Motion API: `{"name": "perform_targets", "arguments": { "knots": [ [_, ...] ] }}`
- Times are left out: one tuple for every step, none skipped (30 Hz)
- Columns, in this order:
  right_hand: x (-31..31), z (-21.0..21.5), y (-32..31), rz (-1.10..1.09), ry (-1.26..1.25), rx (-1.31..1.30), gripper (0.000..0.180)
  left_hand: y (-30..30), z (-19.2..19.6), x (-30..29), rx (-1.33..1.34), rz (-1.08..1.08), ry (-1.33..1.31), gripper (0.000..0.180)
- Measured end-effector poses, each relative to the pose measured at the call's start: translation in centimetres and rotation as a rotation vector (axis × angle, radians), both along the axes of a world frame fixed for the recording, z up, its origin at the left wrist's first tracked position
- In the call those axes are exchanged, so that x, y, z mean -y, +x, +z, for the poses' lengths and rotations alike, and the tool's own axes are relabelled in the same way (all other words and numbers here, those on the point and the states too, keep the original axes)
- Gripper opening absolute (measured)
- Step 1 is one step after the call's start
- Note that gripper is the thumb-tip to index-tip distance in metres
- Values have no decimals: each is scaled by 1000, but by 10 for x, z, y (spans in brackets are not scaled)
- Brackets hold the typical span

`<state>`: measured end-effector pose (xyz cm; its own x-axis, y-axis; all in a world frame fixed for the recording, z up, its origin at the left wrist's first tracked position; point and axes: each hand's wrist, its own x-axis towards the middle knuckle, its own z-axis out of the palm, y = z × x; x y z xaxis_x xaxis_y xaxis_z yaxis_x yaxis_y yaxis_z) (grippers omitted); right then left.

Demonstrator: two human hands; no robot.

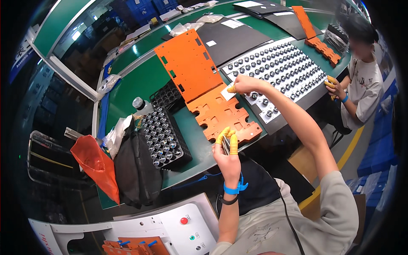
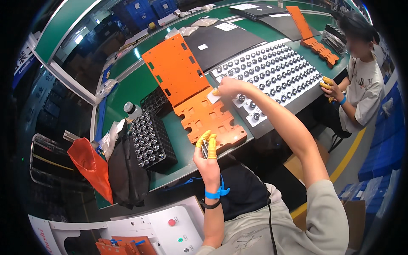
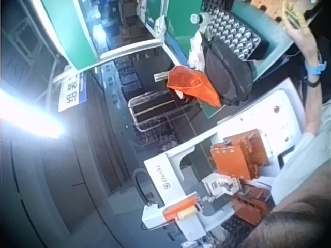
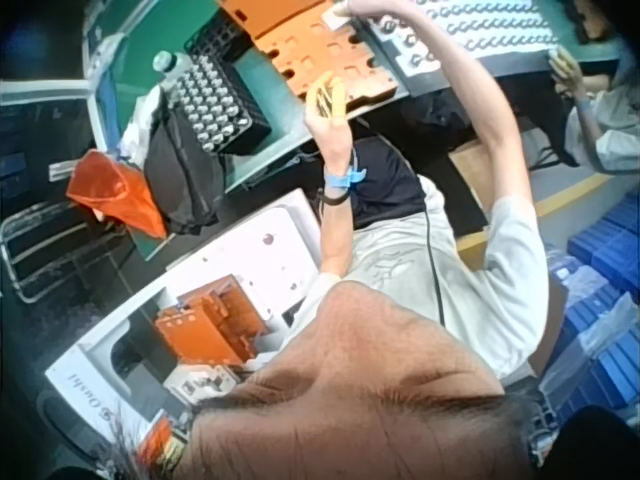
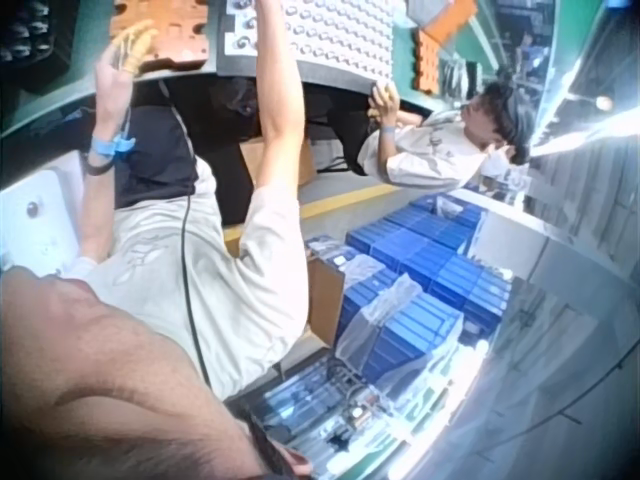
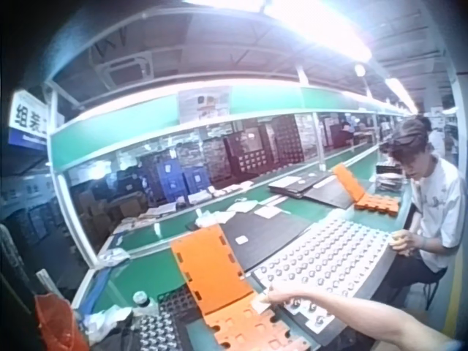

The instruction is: The person sits at a factory workstation and repeatedly picks up small white rectangular components from a tray. They peel off a protective film from each component and place it onto an orange fixture on the table. The person wears yellow finger cots and handles the items one by one in a repetitive assembly loop.

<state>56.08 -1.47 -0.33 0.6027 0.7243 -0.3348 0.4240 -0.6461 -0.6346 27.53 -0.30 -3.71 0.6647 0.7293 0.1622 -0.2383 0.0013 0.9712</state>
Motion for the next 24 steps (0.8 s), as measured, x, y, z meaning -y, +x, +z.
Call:
{"name": "perform_targets", "arguments": {
  "knots": [
    [-3,-5,1,78,-77,81,46,0,0,-1,8,-15,-27,31],
    [-7,-7,0,160,-154,163,47,0,-1,-1,18,-5,-18,31],
    [-12,-7,1,209,-224,194,47,-1,-3,-1,28,5,-9,31],
    [-16,-8,2,261,-293,225,48,-1,-5,-1,37,13,0,31],
    [-18,-9,4,310,-361,256,49,-1,-7,-1,29,2,-21,31],
    [-19,-15,9,302,-371,221,48,-1,-8,0,21,-11,-42,31],
    [-18,-17,14,297,-391,214,47,0,-9,0,13,-25,-64,31],
    [-20,-15,14,297,-410,204,46,0,-9,1,-6,-22,-63,31],
    [-21,-14,14,300,-441,222,46,1,-9,1,-24,-21,-62,31],
    [-19,-13,14,259,-441,240,45,3,-9,3,-27,-19,-65,31],
    [-21,-8,9,226,-437,257,44,3,-10,3,-34,-8,-67,31],
    [-25,11,-8,162,-398,279,43,3,-12,0,-24,19,-68,31],
    [-20,22,-22,85,-363,300,41,4,-12,1,-14,24,-91,31],
    [-14,23,-31,-12,-194,425,37,6,-11,2,-3,23,-114,31],
    [-5,29,-47,58,-47,721,31,6,-9,2,3,22,-153,31],
    [0,40,-60,-10,92,720,29,6,-8,2,9,17,-177,30],
    [8,59,-79,-75,229,714,27,5,-7,2,16,10,-200,30],
    [17,76,-103,-91,537,676,25,2,-7,-1,21,16,-209,31],
    [28,90,-128,-94,846,618,23,-1,-7,-4,32,30,-208,31],
    [56,94,-153,-167,1073,627,17,1,-6,1,47,10,-215,31],
    [80,103,-175,-116,1279,784,18,6,-7,7,52,-20,-210,31],
    [105,114,-198,-56,1485,938,20,11,-5,14,57,-61,-224,31],
    [96,113,-219,33,1794,947,23,-6,-12,-7,36,36,-198,30],
    [104,123,-235,71,2042,1042,26,-8,-13,-9,32,38,-211,30]
  ]
}}
